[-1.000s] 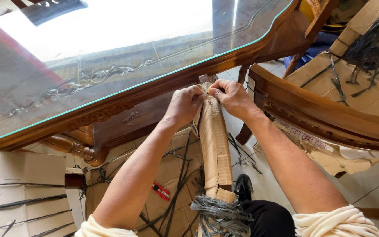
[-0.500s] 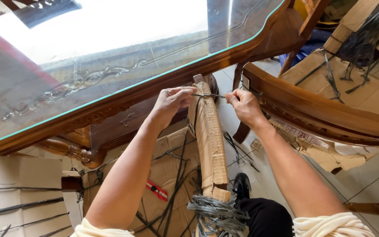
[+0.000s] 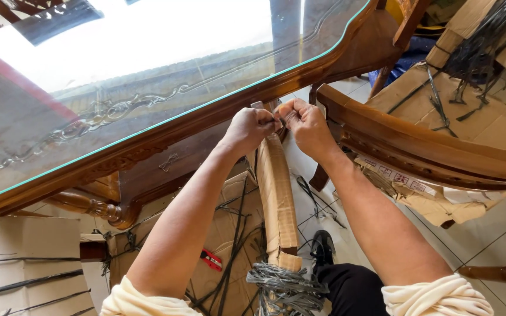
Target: Tying plastic straps to secure cardboard packaging around a wooden chair frame.
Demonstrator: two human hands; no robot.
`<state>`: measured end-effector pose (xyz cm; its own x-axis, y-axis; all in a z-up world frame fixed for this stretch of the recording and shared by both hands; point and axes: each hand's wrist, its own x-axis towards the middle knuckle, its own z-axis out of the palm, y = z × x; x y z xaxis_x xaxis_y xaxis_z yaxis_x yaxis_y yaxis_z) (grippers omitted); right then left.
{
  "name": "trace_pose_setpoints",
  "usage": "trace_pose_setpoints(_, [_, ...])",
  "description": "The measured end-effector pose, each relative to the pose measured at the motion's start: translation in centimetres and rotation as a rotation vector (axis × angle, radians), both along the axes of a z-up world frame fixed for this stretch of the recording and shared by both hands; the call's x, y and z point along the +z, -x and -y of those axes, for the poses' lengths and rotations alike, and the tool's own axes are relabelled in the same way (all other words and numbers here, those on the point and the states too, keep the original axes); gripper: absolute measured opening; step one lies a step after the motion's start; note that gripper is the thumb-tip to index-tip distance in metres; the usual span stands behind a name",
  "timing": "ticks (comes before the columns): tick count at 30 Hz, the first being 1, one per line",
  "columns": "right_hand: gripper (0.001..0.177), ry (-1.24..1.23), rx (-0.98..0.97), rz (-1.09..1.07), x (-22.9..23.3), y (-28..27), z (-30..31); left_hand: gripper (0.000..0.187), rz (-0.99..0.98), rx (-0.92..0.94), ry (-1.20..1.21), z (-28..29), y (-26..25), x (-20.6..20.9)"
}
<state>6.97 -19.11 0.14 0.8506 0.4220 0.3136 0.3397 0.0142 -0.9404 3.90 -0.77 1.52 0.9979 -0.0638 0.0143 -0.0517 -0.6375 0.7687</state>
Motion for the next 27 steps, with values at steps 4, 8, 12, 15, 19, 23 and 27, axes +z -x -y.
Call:
trace_pose_setpoints(4, [0.023,0.038,0.028,-0.089,0.0,0.0,-0.3,0.025,-0.035,0.053,0.1,0.0,0.6,0.1])
trace_pose_setpoints(8, [0.022,0.206,0.028,-0.037,-0.7,-0.3,-0.4,0.021,-0.059,0.082,0.334,-1.2,0.5,-0.7])
trace_pose_setpoints(12, [0.02,0.333,-0.062,0.035,0.0,0.4,-0.5,0.019,-0.067,0.129,0.423,-0.9,1.0,-0.6])
trace_pose_setpoints(15, [0.021,0.372,-0.13,0.012,0.9,1.0,-0.1,0.016,-0.106,0.226,0.516,-1.0,0.9,-0.4])
trace_pose_setpoints(19, [0.022,0.334,-0.007,-0.094,-0.3,1.1,0.2,0.011,-0.192,0.33,0.589,-1.2,1.0,0.0])
trace_pose_setpoints(23, [0.023,0.333,0.054,-0.174,-1.2,1.1,0.4,0.018,-0.188,0.395,0.493,-0.5,1.4,0.8])
trace_pose_setpoints(27, [0.024,0.332,0.049,-0.208,-1.0,1.2,0.4,0.023,-0.076,0.288,0.463,-1.7,0.6,-1.3])
